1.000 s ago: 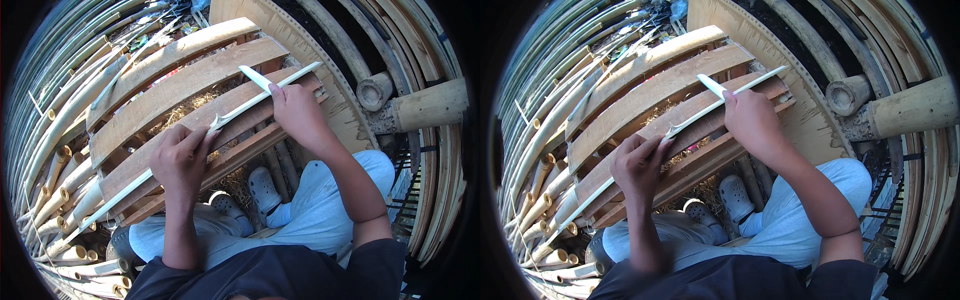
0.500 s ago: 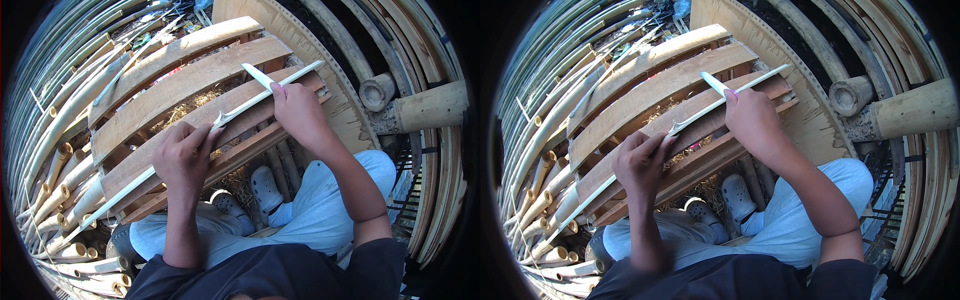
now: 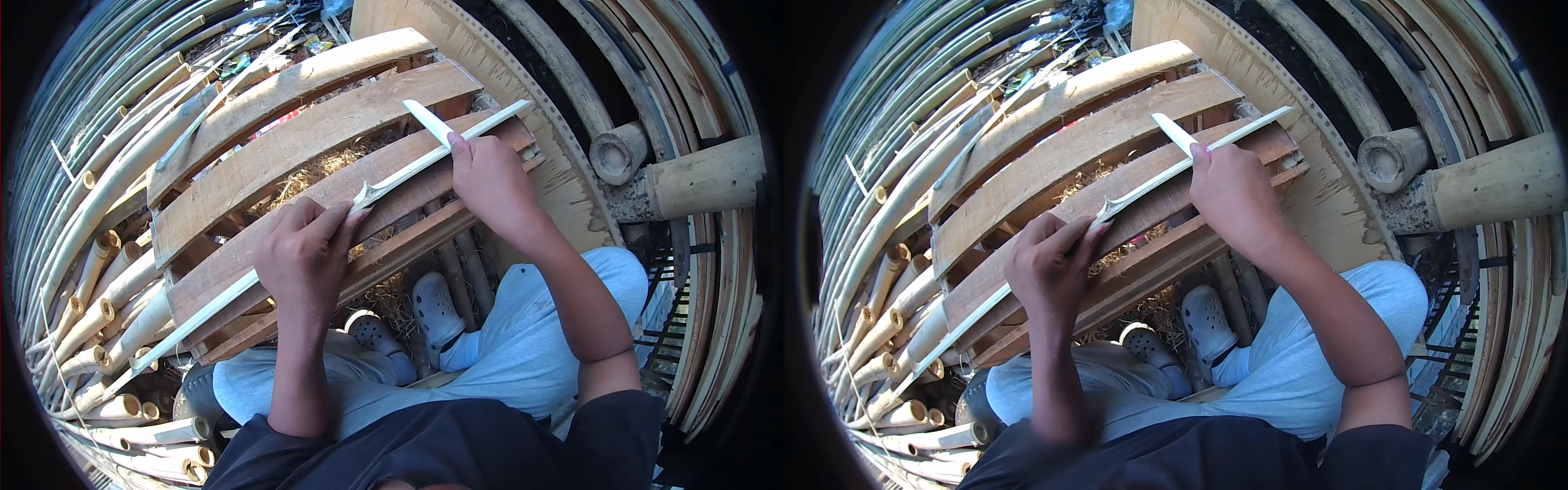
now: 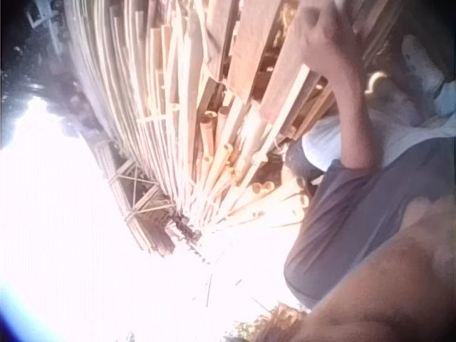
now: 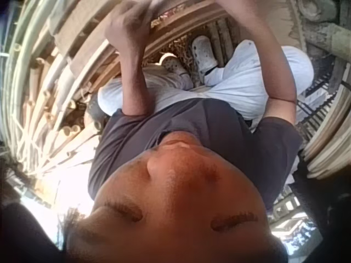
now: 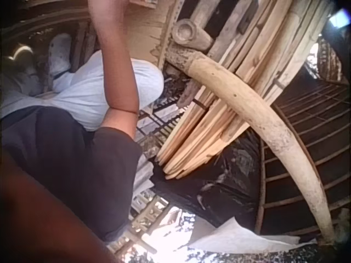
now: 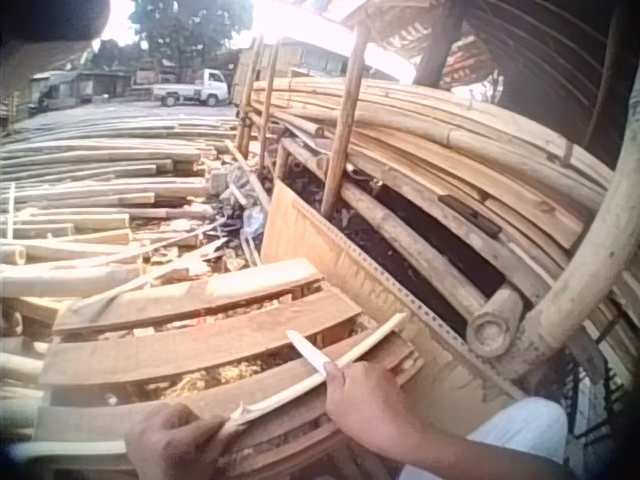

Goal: The person trims and scrapes bamboo strips with a knife over a wooden crate.

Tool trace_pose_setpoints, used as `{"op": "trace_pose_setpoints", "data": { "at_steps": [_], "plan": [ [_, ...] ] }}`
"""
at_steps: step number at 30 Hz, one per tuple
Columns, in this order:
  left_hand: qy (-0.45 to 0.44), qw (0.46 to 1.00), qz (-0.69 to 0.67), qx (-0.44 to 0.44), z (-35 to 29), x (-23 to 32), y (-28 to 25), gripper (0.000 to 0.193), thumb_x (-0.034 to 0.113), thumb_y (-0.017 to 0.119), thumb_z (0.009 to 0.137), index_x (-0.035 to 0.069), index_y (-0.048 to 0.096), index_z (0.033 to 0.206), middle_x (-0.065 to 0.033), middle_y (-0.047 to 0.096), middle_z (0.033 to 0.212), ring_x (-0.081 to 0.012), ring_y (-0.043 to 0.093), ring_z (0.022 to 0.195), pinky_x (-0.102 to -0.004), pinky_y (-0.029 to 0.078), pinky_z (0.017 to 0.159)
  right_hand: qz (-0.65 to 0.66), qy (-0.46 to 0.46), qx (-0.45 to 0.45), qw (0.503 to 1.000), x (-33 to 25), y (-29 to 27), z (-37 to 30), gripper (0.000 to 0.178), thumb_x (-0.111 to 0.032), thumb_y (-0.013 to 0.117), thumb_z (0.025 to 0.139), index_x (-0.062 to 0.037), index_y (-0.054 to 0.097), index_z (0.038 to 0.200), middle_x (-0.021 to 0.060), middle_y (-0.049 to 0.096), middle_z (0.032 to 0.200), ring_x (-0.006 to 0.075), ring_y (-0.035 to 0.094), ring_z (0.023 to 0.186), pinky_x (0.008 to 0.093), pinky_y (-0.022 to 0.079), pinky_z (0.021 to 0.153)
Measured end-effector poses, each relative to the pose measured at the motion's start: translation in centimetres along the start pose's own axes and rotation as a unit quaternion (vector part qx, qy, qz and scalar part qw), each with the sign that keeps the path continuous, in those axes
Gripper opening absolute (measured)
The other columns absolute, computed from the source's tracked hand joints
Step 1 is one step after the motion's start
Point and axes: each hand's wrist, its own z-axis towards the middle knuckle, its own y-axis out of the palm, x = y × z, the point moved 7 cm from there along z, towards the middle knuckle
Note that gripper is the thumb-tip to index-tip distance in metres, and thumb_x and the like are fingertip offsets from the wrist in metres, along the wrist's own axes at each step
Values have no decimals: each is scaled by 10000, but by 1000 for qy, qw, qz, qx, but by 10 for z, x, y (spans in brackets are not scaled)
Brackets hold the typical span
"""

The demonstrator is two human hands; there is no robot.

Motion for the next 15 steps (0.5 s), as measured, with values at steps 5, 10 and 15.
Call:
{"op": "trace_pose_setpoints", "data": {
  "at_steps": [5,10,15],
  "plan": [
    [-8,1000,-5,-11,0,-3,-1,154,287,869,811,171,822,901,-17,583,715,-196,614,690,-378,459,589,43,-38,-85,995,-10,12,-8,541,-321,487,1102,103,726,863,306,675,722,498,695,751,543,565,721],
    [3,1000,-2,-6,-1,-3,0,162,292,866,814,168,822,910,-17,587,719,-196,613,691,-377,460,594,45,-29,-76,996,-15,15,-19,520,-305,506,1089,116,721,874,321,667,728,511,690,773,550,551,757],
    [0,1000,9,1,-2,1,-1,157,292,863,820,171,821,912,-16,592,724,-197,614,688,-376,461,596,55,28,-50,997,-7,5,-9,518,-311,513,1086,111,723,869,328,663,735,513,688,787,552,542,801]
  ]
}}
